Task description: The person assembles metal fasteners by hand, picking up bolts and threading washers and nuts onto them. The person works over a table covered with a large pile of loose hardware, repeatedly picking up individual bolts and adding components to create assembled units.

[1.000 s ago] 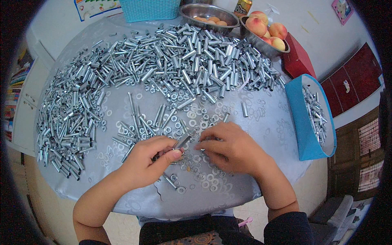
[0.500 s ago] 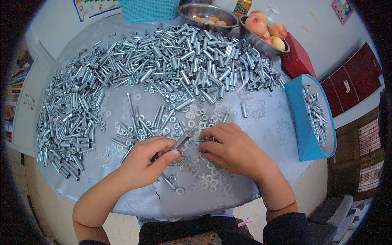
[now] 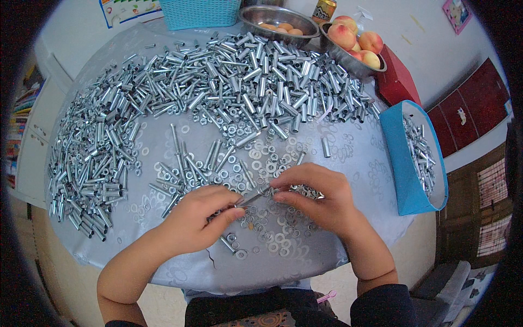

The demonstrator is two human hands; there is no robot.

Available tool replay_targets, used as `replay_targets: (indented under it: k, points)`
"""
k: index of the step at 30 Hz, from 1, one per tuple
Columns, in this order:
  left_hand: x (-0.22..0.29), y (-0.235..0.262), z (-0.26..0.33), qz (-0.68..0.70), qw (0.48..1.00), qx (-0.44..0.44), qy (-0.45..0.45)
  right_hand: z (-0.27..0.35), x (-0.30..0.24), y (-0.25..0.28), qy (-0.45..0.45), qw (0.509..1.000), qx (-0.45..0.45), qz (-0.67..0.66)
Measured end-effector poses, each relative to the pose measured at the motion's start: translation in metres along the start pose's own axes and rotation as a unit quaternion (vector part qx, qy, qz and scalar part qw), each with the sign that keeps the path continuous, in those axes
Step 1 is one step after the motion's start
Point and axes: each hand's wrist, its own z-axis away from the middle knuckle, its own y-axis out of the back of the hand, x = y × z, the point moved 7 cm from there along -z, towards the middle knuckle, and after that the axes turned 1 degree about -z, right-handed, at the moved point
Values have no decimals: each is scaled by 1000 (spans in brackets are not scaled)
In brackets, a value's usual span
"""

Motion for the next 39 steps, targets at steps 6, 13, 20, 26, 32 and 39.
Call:
replay_targets:
  k: [6, 13, 20, 26, 32, 39]
  points:
    - [1, -2, 1, -19, 999, -5, -26, -1, -2, -7, 44, 998, -15, 34]
    - [1, -3, 2, -19, 999, 1, -28, -2, 0, -12, -10, 998, -43, -51]
    - [-4, 2, 1, 16, 999, 29, 6, -3, 0, 8, -42, 998, 3, -36]
    - [-8, 2, 2, 28, 998, 45, 14, -5, 13, 32, 42, 949, 94, 296]
    - [-6, 3, 2, 33, 998, 47, 21, -6, 7, 5, 56, 966, -86, 237]
    - [-6, 3, 1, 33, 998, 40, 26, -1, 15, -18, 65, 962, -103, 245]
